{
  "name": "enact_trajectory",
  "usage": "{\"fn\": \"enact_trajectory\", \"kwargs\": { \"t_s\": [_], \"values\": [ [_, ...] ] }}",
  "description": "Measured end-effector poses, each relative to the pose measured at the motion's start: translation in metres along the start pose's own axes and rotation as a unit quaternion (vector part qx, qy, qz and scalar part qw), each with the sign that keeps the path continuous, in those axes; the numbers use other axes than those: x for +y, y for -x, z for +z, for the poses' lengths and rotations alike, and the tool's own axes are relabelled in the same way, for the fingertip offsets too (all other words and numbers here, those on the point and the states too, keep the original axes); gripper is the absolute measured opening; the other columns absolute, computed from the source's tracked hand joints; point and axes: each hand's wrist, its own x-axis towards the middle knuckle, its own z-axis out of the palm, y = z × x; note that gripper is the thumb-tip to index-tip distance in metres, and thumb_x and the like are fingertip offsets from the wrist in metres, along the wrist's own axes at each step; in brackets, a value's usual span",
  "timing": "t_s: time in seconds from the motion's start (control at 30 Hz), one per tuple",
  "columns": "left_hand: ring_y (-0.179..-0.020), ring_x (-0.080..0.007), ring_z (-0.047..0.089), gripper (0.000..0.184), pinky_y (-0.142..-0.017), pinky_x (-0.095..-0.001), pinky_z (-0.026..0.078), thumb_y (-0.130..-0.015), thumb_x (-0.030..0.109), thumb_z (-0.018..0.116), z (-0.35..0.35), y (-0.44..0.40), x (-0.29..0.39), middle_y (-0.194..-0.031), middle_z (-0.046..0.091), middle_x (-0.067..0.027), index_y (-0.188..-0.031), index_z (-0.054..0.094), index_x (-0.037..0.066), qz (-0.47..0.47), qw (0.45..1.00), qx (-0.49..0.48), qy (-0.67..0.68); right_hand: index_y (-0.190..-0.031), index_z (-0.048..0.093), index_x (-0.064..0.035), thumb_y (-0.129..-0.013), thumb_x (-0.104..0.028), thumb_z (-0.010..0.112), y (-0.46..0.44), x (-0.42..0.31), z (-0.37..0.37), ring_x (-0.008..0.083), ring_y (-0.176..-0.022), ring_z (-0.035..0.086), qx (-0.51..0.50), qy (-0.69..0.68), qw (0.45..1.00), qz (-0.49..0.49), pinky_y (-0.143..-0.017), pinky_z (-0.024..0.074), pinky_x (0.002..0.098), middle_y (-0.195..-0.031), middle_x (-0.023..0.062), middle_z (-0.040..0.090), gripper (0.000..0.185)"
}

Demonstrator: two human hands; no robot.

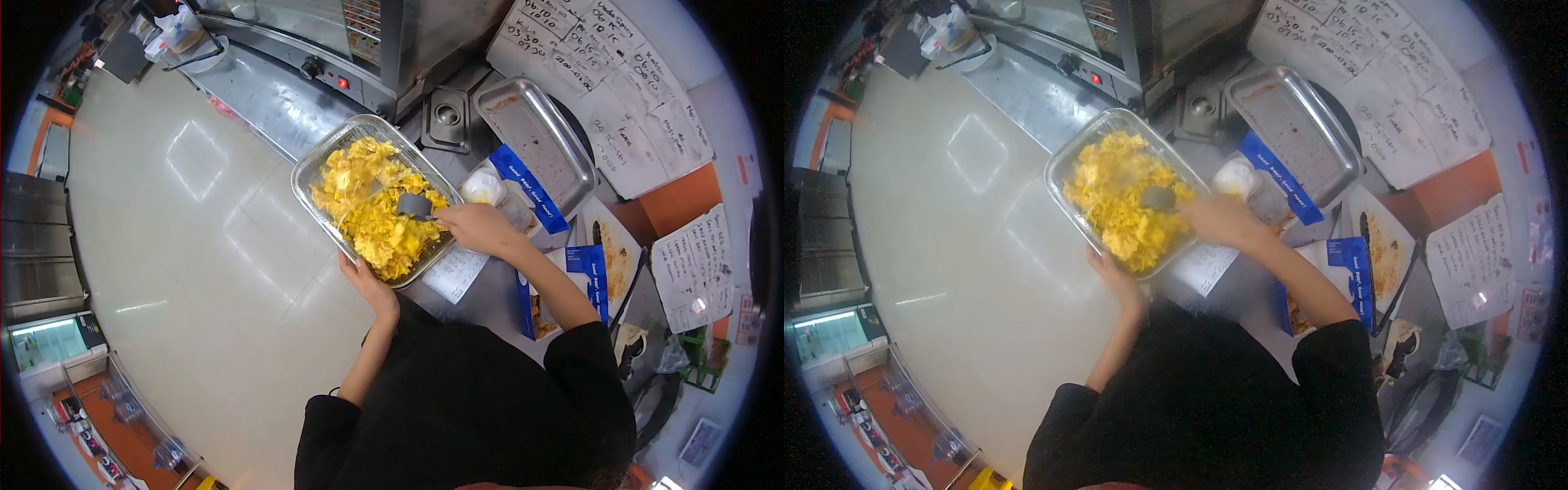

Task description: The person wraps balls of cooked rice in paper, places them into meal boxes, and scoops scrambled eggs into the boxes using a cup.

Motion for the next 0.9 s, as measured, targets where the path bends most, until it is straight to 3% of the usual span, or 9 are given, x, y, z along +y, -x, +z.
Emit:
{"fn": "enact_trajectory", "kwargs": {
  "t_s": [0.1,0.2,0.4,0.43,0.53,0.63,0.73,0.9],
  "values": [
    [-0.123,-0.0246,0.027,0.045,-0.102,-0.0336,0.019,-0.092,0.022,0.031,-0.002,-0.001,0.003,-0.132,0.028,-0.0154,-0.13,0.025,-0.003,0.019,1.0,-0.004,-0.019,-0.086,0.057,-0.0054,-0.082,-0.021,0.048,0.001,0.0,-0.014,0.0327,-0.076,0.058,0.007,-0.017,0.999,-0.026,-0.068,0.0443,0.0422,-0.076,0.0158,0.059,0.019],
    [-0.123,-0.0245,0.027,0.045,-0.102,-0.0336,0.019,-0.093,0.023,0.031,0.001,-0.002,-0.003,-0.132,0.029,-0.0154,-0.13,0.025,-0.003,0.017,1.0,0.0,-0.01,-0.083,0.057,-0.0055,-0.079,-0.015,0.048,-0.005,0.001,-0.018,0.0315,-0.073,0.059,-0.006,0.037,0.999,0.013,-0.065,0.0458,0.0418,-0.073,0.0144,0.06,0.014],
    [-0.121,-0.0245,0.028,0.045,-0.101,-0.0338,0.02,-0.093,0.024,0.031,0.003,-0.002,-0.012,-0.13,0.03,-0.0153,-0.129,0.027,-0.002,0.004,1.0,0.011,0.018,-0.08,0.058,-0.0055,-0.072,-0.009,0.049,-0.002,-0.021,0.025,0.029,-0.067,0.062,-0.096,0.184,0.971,-0.121,-0.058,0.048,0.0414,-0.07,0.0114,0.061,0.012],
    [-0.121,-0.0245,0.029,0.045,-0.101,-0.0339,0.02,-0.093,0.024,0.031,0.004,-0.002,-0.011,-0.13,0.03,-0.0152,-0.129,0.027,-0.002,0.003,1.0,0.019,0.01,-0.078,0.056,-0.0019,-0.074,-0.008,0.049,-0.002,-0.022,0.021,0.0308,-0.065,0.061,-0.11,0.174,0.97,-0.131,-0.057,0.0478,0.041,-0.069,0.0152,0.06,0.011],
    [-0.121,-0.0246,0.029,0.044,-0.101,-0.0339,0.02,-0.093,0.024,0.031,0.007,0.0,0.0,-0.13,0.03,-0.0152,-0.128,0.028,-0.002,0.005,0.999,0.03,-0.023,-0.082,0.057,0.0018,-0.079,-0.01,0.049,-0.014,-0.002,0.023,0.025,-0.055,0.059,-0.141,0.06,0.972,-0.177,-0.052,0.0464,0.0368,-0.062,0.0137,0.058,0.015],
    [-0.121,-0.0248,0.029,0.044,-0.101,-0.0341,0.02,-0.093,0.024,0.031,0.007,-0.001,-0.003,-0.13,0.03,-0.0154,-0.128,0.028,-0.002,0.003,1.0,0.027,-0.012,-0.092,0.059,0.003,-0.085,-0.016,0.048,-0.03,0.019,0.028,0.0119,-0.046,0.047,-0.204,-0.197,0.943,-0.171,-0.044,0.0389,0.0281,-0.056,0.005,0.051,0.023],
    [-0.122,-0.025,0.028,0.044,-0.102,-0.0342,0.02,-0.093,0.022,0.032,0.005,-0.003,-0.006,-0.13,0.03,-0.0157,-0.129,0.027,-0.002,0.003,1.0,0.018,-0.008,-0.099,0.059,0.0017,-0.088,-0.02,0.047,-0.031,0.023,0.012,0.0036,-0.045,0.032,-0.307,-0.36,0.88,-0.038,-0.04,0.0266,0.0201,-0.055,-0.0036,0.041,0.027],
    [-0.123,-0.025,0.027,0.043,-0.102,-0.0341,0.019,-0.092,0.019,0.031,0.002,-0.001,-0.002,-0.132,0.028,-0.0159,-0.13,0.025,-0.002,-0.001,1.0,0.002,-0.012,-0.101,0.059,0.0009,-0.089,-0.018,0.047,-0.029,0.047,0.018,0.0028,-0.043,0.025,-0.265,-0.377,0.884,-0.086,-0.038,0.0191,0.0189,-0.053,-0.0055,0.034,0.025]
  ]
}}
